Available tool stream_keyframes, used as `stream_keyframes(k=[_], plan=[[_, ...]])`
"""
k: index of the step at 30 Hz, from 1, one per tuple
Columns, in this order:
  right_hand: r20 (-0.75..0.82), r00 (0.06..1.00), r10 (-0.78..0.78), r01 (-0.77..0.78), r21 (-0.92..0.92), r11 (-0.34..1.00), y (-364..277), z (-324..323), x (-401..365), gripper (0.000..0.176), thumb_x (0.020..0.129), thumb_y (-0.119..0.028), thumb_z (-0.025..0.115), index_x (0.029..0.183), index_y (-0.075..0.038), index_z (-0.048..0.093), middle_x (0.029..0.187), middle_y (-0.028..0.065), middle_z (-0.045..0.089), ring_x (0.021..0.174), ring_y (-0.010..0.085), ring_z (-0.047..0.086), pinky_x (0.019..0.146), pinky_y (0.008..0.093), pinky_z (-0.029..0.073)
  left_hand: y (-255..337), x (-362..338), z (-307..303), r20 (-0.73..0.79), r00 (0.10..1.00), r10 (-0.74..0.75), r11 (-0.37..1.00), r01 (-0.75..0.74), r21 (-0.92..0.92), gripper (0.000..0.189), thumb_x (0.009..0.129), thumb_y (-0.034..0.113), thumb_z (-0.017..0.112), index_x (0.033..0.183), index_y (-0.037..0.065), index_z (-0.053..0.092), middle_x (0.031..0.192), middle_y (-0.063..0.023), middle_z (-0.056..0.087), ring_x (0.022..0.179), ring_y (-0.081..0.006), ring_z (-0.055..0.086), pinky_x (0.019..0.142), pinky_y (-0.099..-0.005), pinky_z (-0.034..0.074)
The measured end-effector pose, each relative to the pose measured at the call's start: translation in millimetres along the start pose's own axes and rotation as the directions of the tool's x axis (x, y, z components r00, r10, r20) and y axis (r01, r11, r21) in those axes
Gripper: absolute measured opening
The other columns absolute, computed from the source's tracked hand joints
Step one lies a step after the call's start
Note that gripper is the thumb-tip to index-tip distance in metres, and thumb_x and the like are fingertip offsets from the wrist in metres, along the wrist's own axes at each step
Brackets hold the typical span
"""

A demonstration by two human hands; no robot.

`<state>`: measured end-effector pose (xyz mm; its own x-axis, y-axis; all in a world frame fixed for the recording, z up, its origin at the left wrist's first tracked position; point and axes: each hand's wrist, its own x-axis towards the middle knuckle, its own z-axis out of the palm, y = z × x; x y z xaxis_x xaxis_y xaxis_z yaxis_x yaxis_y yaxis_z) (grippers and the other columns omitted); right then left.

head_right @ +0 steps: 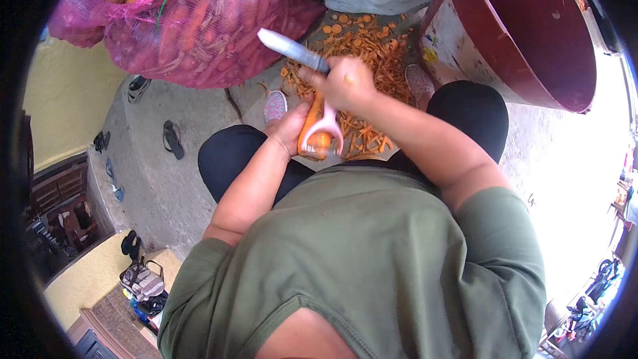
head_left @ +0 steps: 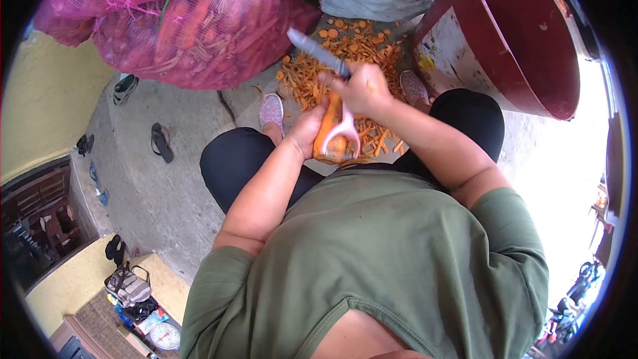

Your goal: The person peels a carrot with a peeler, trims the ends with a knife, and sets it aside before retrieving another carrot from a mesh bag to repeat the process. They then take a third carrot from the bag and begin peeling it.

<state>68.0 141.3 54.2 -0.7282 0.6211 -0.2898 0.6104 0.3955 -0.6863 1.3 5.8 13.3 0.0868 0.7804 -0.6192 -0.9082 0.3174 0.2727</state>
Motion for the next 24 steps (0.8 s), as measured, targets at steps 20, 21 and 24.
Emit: stream_keyframes(k=[20, 21, 24], plan=[[-0.389, 0.876, 0.283, -0.353, -0.12, 0.928, 80, -36, 84, 0.059, 0.075, -0.057, 0.044, 0.076, -0.001, 0.061, 0.071, 0.0141, 0.061, 0.07, 0.0261, 0.061, 0.064, 0.0358, 0.047, -9, 0, -1, -0.078, 0.997, 0.01, 0.989, 0.001, 0.145, 0.046, 0.083, 0.045, 0.04, 0.105, 0.005, 0.045, 0.086, -0.0128, 0.056, 0.073, -0.0265, 0.059, 0.064, -0.0381, 0.05], [-0.287, 0.883, 0.371, -0.387, 0.002, 0.922, 82, -53, 83, 0.06, 0.076, -0.056, 0.043, 0.076, 0.001, 0.06, 0.074, 0.0164, 0.061, 0.072, 0.0272, 0.06, 0.067, 0.0365, 0.046, -9, -2, 0, -0.067, 0.998, -0.009, 0.993, 0.016, 0.115, 0.046, 0.082, 0.046, 0.041, 0.105, 0.005, 0.045, 0.086, -0.013, 0.056, 0.073, -0.0266, 0.059, 0.063, -0.0383, 0.05], [-0.316, 0.92, 0.231, -0.266, -0.069, 0.962, 64, -34, 75, 0.059, 0.074, -0.056, 0.046, 0.075, 0.001, 0.061, 0.07, 0.0182, 0.06, 0.072, 0.0284, 0.06, 0.069, 0.0365, 0.045, 3, 1, -10, -0.052, 0.999, -0.018, 0.998, 0.021, 0.056, 0.047, 0.081, 0.048, 0.042, 0.105, 0.007, 0.045, 0.083, -0.0118, 0.055, 0.071, -0.0247, 0.058, 0.061, -0.0396, 0.05]])
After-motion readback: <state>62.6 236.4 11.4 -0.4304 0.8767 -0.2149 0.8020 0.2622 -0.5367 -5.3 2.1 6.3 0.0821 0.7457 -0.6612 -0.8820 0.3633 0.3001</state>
